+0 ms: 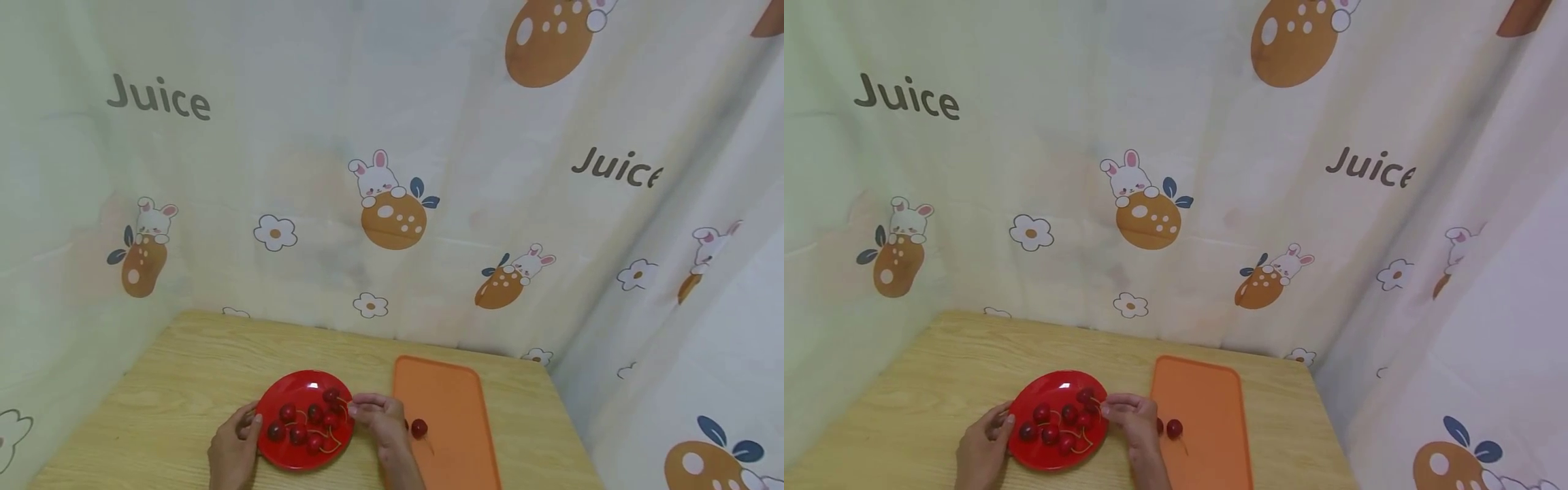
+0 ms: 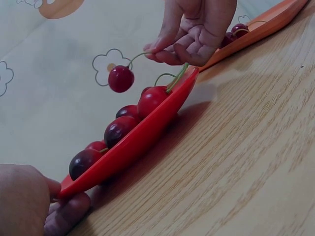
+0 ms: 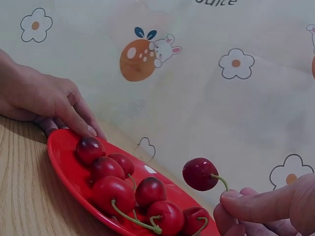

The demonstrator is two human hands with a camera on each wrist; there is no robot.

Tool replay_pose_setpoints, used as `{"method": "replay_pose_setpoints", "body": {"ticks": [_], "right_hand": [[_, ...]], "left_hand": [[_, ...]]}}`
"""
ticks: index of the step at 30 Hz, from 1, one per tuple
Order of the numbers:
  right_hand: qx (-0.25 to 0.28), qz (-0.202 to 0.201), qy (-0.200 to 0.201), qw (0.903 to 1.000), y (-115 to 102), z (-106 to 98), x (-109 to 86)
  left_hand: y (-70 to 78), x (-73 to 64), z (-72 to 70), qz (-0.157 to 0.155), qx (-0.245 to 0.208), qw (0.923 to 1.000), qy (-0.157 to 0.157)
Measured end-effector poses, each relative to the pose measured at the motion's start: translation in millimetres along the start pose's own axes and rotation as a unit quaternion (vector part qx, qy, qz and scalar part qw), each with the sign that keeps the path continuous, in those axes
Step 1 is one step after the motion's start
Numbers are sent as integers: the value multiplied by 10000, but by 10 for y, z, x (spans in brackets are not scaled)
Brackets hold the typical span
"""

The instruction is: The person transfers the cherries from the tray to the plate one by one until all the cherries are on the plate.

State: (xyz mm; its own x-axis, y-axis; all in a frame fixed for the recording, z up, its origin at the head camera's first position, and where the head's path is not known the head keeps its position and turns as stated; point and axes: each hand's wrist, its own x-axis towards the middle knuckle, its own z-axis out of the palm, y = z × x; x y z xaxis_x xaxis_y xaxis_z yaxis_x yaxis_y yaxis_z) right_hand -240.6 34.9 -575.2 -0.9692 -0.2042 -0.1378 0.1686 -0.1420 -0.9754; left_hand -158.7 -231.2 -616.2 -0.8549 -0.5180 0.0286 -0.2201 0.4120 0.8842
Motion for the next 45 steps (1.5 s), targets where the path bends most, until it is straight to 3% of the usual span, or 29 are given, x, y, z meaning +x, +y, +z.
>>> {"method": "replay_pose_setpoints", "body": {"ticks": [9,19,26,34,45], "right_hand": [[-140,-85,104,9998,-72,104,43],[32,-757,74,9971,-2,163,107],[-321,-846,431,9950,-20,262,124],[-1420,-1368,776,9773,-7,363,135],[-2333,-1594,729,9565,-45,444,130]], "left_hand": [[64,14,21,-12,72,9999,71],[45,20,1,123,130,9998,36],[51,26,-5,64,146,9999,36],[65,21,-2,26,47,10000,14],[41,21,0,-20,60,10000,-18]]}}
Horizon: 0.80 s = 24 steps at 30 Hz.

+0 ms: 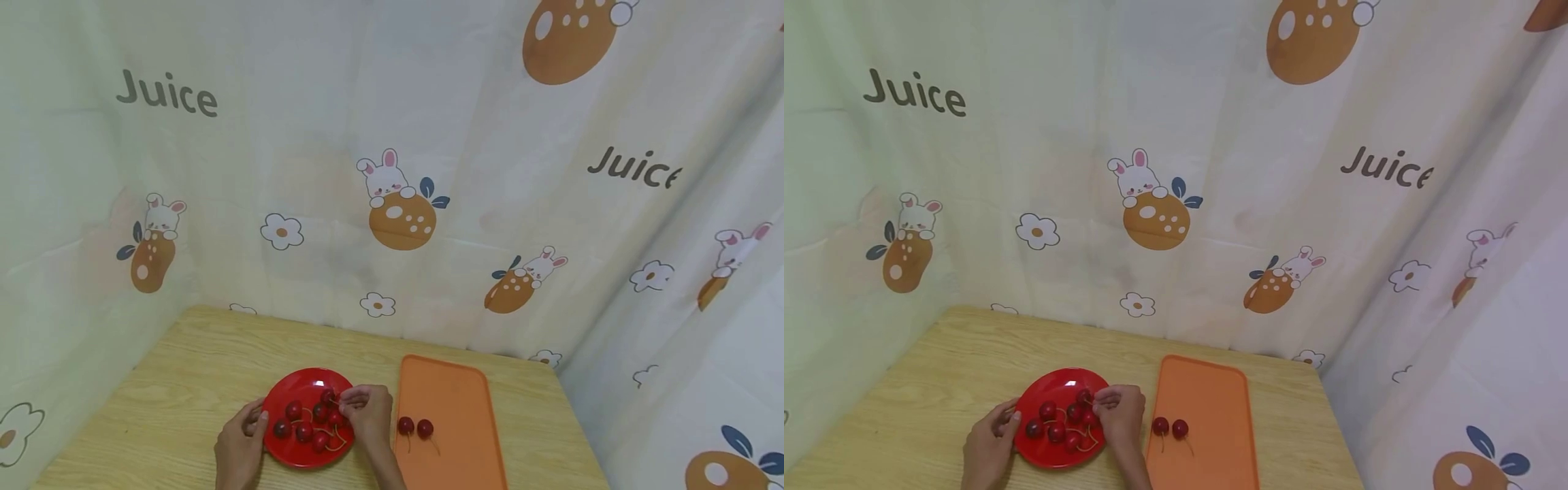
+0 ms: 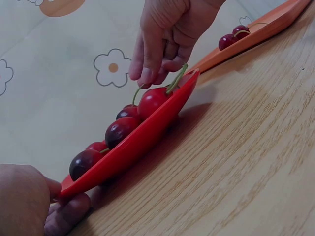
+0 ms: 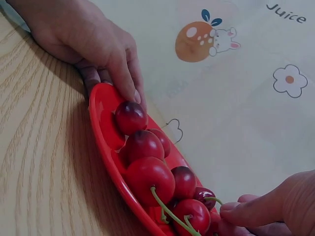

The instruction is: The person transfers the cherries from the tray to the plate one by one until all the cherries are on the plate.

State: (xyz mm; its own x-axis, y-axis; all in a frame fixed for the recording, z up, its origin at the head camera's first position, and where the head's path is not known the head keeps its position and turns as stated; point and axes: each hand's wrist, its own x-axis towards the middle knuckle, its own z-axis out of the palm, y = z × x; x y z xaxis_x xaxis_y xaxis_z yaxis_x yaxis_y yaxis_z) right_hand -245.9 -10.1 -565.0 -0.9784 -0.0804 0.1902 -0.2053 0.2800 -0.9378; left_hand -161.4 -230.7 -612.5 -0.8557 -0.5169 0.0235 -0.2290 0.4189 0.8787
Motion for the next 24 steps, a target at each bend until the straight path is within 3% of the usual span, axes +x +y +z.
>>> {"method": "replay_pose_setpoints", "body": {"ticks": [13,24], "right_hand": [[74,70,-129,9999,-68,-146,-52],[256,43,-41,9997,-22,-321,-72]], "left_hand": [[26,-10,10,95,37,9999,135],[-10,-11,41,-20,13,9999,121]]}}
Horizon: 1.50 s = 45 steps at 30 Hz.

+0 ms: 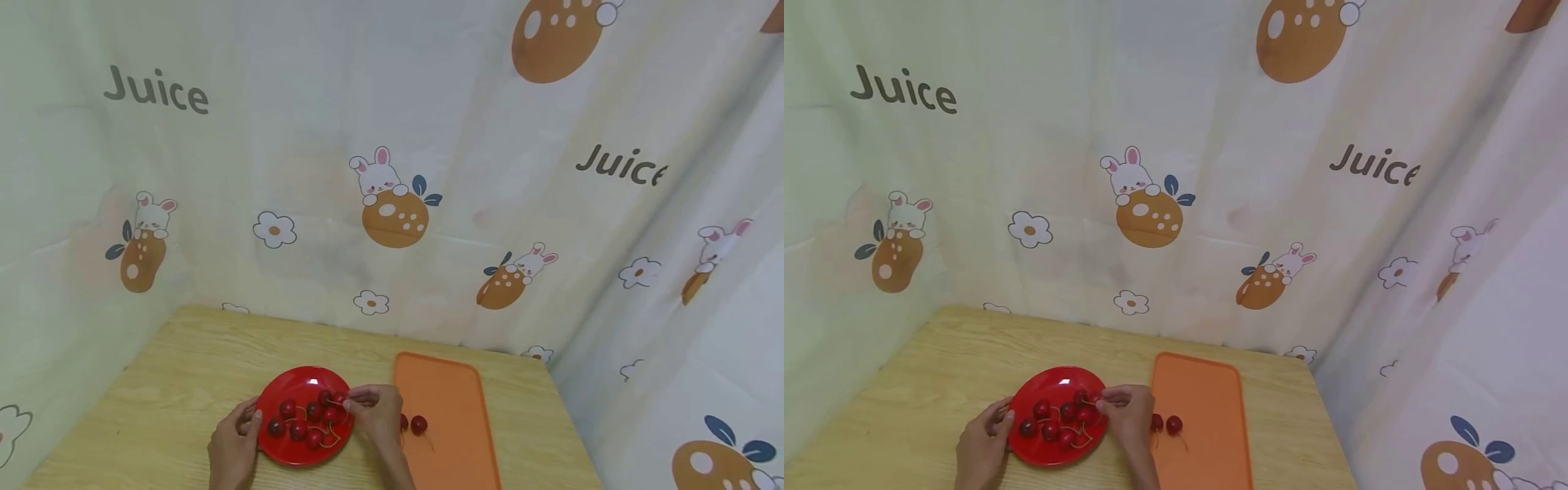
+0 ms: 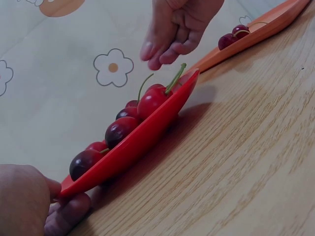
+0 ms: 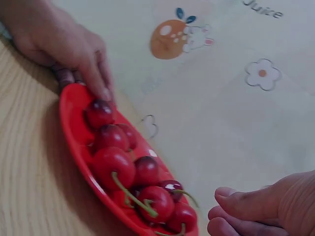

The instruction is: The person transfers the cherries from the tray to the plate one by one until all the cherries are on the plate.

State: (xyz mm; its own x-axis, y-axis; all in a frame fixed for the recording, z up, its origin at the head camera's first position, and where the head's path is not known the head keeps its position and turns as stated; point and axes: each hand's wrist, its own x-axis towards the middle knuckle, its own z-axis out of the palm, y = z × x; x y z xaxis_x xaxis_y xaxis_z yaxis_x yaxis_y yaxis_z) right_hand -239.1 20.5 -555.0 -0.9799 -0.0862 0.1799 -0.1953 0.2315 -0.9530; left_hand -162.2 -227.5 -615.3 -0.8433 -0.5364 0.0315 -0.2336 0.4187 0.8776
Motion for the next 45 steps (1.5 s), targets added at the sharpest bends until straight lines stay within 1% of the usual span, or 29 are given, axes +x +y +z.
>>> {"method": "replay_pose_setpoints", "body": {"ticks": [4,6,11,18,21,25,33,39,45], "right_hand": [[113,83,138,9998,25,-155,-4],[89,137,235,9996,41,-231,-5],[87,405,530,9977,45,-451,-41],[365,683,871,9932,74,-759,-45],[332,747,1039,9912,94,-867,-29],[289,723,1265,9889,143,-992,-19],[215,912,1438,9852,211,-1216,-54],[368,1047,1445,9833,258,-1338,-80],[400,1082,1530,9815,270,-1414,-113]], "left_hand": [[-3,-6,6,79,55,9999,33],[-1,-8,5,102,82,9999,48],[9,-19,5,94,83,9999,38],[1,-33,6,97,96,9999,89],[-4,-33,8,124,121,9998,119],[9,-29,9,135,130,9998,89],[37,-17,-10,122,159,9998,-36],[44,-13,-23,55,166,9997,-149],[13,4,4,70,184,9998,-102]]}}
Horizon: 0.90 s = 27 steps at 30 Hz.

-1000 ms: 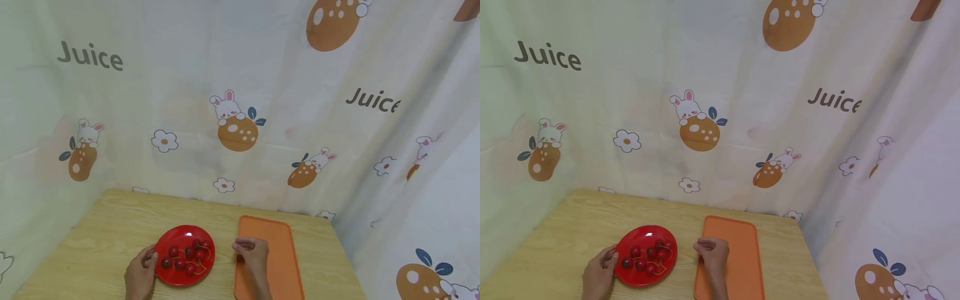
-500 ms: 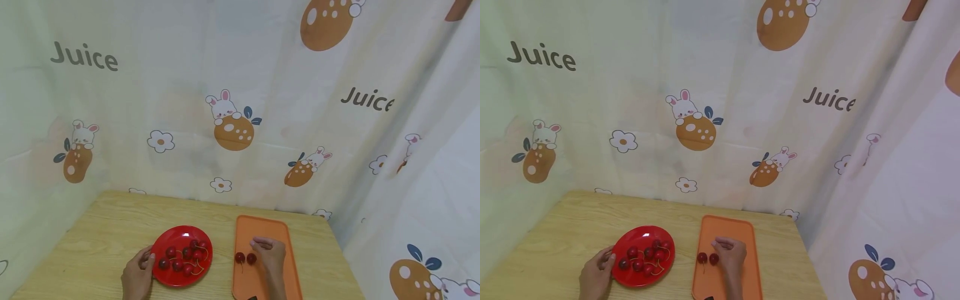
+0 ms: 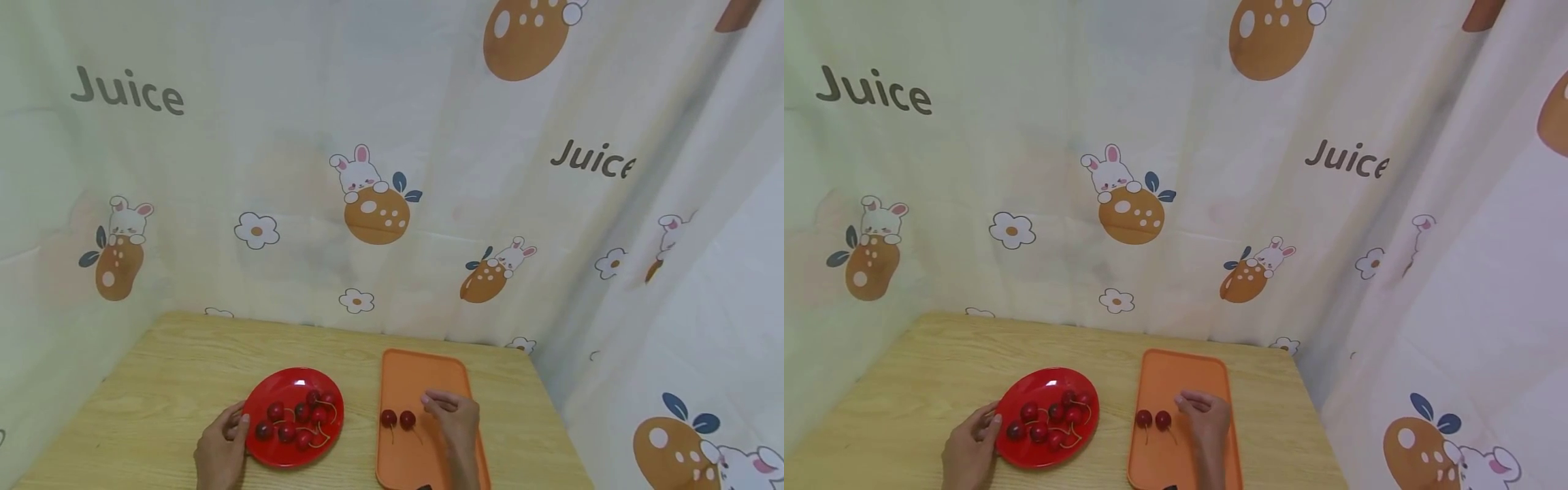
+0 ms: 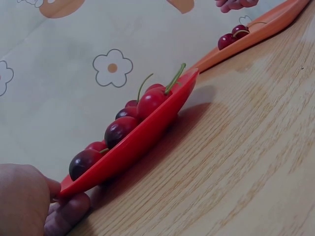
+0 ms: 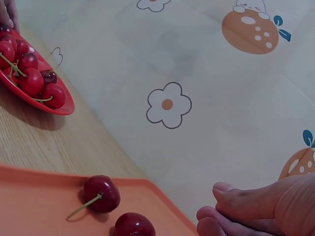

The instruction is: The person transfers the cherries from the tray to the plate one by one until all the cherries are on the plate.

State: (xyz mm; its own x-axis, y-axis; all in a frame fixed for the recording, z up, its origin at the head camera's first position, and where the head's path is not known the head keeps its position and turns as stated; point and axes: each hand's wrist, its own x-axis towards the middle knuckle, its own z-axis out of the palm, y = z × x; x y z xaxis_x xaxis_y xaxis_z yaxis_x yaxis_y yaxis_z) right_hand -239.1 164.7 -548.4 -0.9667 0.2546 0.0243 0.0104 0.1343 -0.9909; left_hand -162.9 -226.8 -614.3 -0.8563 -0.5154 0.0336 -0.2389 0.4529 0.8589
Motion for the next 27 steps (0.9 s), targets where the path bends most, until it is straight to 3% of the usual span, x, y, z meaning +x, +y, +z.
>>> {"method": "replay_pose_setpoints", "body": {"ticks": [9,14,17,22,27], "right_hand": [[-153,130,7,9998,22,-115,-53],[-734,172,61,9971,121,-134,-60],[-1038,134,-135,9944,193,-142,-72],[-1059,126,-588,9926,299,-141,-82],[-1535,-185,-579,9863,341,-125,-86]], "left_hand": [[-31,5,21,43,52,9999,95],[-33,1,34,17,58,9998,189],[-38,-1,27,52,58,9998,206],[-41,8,15,189,48,9996,192],[-41,3,24,206,78,9995,226]]}}
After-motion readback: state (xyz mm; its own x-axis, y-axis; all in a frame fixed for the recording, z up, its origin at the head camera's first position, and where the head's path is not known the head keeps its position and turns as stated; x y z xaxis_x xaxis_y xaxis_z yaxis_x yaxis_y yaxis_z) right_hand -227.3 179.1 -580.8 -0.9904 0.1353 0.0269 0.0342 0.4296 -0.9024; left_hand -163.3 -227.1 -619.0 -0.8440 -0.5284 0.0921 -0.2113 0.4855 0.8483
